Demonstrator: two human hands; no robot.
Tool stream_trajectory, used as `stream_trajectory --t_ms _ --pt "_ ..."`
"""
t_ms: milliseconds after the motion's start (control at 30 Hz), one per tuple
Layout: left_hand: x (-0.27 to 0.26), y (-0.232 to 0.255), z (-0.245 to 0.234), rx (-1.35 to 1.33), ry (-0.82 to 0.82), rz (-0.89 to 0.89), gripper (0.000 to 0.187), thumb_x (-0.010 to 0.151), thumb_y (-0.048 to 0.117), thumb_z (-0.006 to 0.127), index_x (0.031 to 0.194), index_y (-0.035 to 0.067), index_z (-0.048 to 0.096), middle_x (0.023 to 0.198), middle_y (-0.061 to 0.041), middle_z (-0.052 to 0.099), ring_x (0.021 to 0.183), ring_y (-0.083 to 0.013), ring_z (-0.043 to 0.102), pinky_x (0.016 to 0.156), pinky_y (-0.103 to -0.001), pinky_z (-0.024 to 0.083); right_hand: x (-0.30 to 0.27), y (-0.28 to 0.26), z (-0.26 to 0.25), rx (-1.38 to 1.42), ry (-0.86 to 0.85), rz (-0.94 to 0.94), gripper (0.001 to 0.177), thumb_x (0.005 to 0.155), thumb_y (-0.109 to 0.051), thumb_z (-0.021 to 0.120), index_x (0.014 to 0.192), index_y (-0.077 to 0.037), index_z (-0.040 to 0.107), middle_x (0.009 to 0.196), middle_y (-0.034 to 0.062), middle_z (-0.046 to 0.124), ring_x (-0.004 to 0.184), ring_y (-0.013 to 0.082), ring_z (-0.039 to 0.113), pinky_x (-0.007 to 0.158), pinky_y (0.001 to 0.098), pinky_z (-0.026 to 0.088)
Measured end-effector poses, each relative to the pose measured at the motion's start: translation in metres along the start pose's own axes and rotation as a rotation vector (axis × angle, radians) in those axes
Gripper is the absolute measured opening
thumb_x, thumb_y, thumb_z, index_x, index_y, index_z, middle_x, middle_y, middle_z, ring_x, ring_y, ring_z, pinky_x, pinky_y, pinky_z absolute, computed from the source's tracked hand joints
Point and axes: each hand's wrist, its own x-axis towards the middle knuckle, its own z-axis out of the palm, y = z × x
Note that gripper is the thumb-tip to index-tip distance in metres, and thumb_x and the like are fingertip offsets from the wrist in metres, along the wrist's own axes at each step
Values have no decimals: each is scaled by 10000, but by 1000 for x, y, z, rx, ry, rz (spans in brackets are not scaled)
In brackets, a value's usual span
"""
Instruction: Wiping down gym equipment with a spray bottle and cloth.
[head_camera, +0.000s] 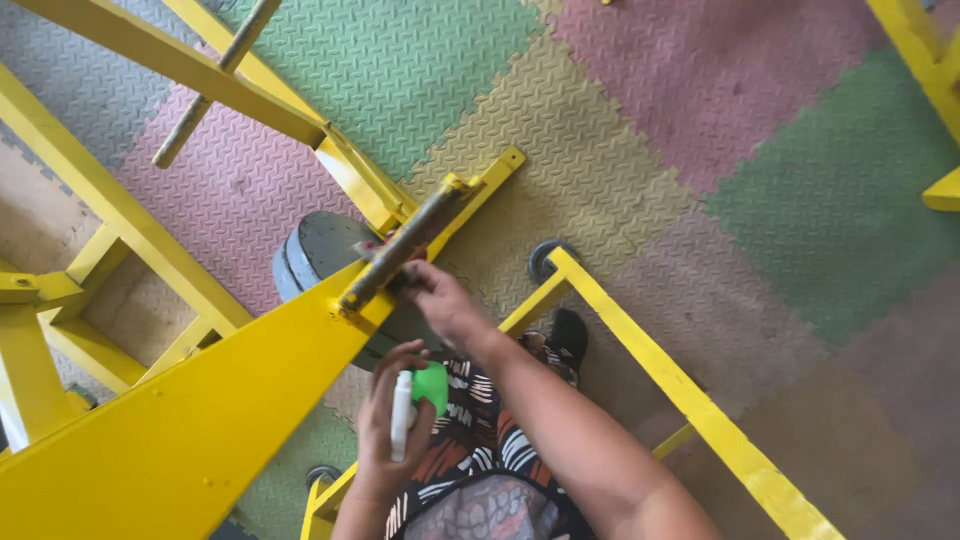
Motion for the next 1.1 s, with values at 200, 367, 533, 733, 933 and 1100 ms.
stream_trajectory --t_ms 200,367,533,733,933,1100 --pt "-34 35 2 63 182 27 428 734 0 643 1157 27 584 1299 -186 628 1182 -354 645 1041 -410 490 -88 -111 60 38 -74 54 261 1049 -74 560 1303 -76 618 1121 -29 652 1021 72 584 926 257 507" --pt "-56 62 2 32 290 6 414 746 4 630 1157 2 582 1289 -194 625 1181 -360 639 1049 -409 481 -128 -133 64 106 -139 83 208 1071 -114 598 1266 -47 626 1063 -13 659 965 86 617 872 282 538" --pt "-76 92 9 139 337 87 477 762 10 658 1229 -38 574 1253 -202 613 1189 -388 609 1050 -430 469 -158 -192 71 430 -321 81 246 1086 -149 596 1321 -83 621 1113 12 686 992 121 658 885 303 550" --pt "-75 143 9 50 262 62 467 744 5 644 1209 -4 600 1240 -175 631 1103 -328 665 967 -409 523 -180 -241 26 725 -323 32 326 1189 -268 586 1414 -35 618 1191 80 708 996 172 683 860 346 557" --pt "-53 166 15 -114 -66 116 532 749 4 620 1279 11 576 1315 -173 625 1176 -317 677 952 -370 567 -231 -275 5 726 -82 31 451 1109 -378 481 1417 -64 582 1289 78 692 1151 185 689 987 362 533" --pt "-35 154 25 136 -357 453 511 736 11 729 1234 3 617 1330 -263 578 1268 -467 542 1069 -463 442 -273 -270 19 673 -47 -50 451 1092 -349 475 1421 -60 584 1320 80 687 1196 184 652 1072 370 488"
